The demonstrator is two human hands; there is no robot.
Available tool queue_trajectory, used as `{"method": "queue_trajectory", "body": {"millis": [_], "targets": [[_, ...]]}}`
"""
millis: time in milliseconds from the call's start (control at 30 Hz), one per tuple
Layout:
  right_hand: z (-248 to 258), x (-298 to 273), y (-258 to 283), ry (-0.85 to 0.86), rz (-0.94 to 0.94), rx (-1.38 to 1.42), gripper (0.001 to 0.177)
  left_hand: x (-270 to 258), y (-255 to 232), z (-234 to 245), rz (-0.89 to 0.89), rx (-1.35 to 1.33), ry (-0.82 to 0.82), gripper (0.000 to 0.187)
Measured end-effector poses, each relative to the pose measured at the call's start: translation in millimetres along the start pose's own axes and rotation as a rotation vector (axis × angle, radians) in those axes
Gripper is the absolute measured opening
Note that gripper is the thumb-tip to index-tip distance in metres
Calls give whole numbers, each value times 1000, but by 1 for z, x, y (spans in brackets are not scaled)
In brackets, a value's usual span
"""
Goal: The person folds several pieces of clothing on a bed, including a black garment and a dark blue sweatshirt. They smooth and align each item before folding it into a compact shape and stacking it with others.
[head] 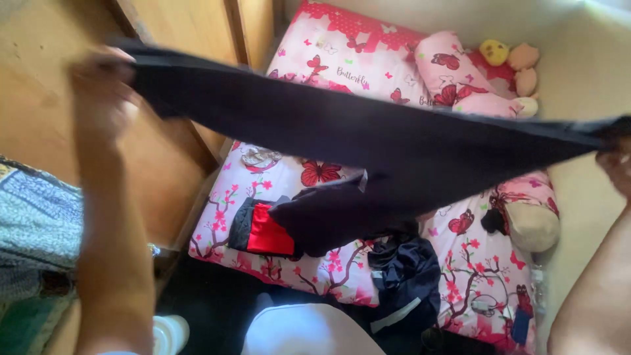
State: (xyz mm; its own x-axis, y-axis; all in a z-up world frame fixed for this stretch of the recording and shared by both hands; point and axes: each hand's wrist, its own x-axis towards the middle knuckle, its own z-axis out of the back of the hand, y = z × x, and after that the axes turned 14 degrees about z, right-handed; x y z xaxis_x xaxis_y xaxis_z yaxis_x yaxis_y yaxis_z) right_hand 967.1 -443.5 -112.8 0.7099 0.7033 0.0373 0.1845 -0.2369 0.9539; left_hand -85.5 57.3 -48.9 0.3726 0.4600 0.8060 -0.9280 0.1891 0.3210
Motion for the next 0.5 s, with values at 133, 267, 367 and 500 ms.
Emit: {"method": "queue_trajectory", "body": {"millis": [133,267,367,500], "targets": [[35,4,-64,-47,53,-192,14,-24,-82,37,683,-1657,446,13],[31,-24,-108,-452,141,-248,39,-25,-158,103,877,-1845,497,21],[-31,-55,-114,-319,49,-332,44,-29,-207,136,599,-1932,672,44],[-305,-212,-63,571,778,-721,36,-34,-299,162,18,-1770,570,30]]}}
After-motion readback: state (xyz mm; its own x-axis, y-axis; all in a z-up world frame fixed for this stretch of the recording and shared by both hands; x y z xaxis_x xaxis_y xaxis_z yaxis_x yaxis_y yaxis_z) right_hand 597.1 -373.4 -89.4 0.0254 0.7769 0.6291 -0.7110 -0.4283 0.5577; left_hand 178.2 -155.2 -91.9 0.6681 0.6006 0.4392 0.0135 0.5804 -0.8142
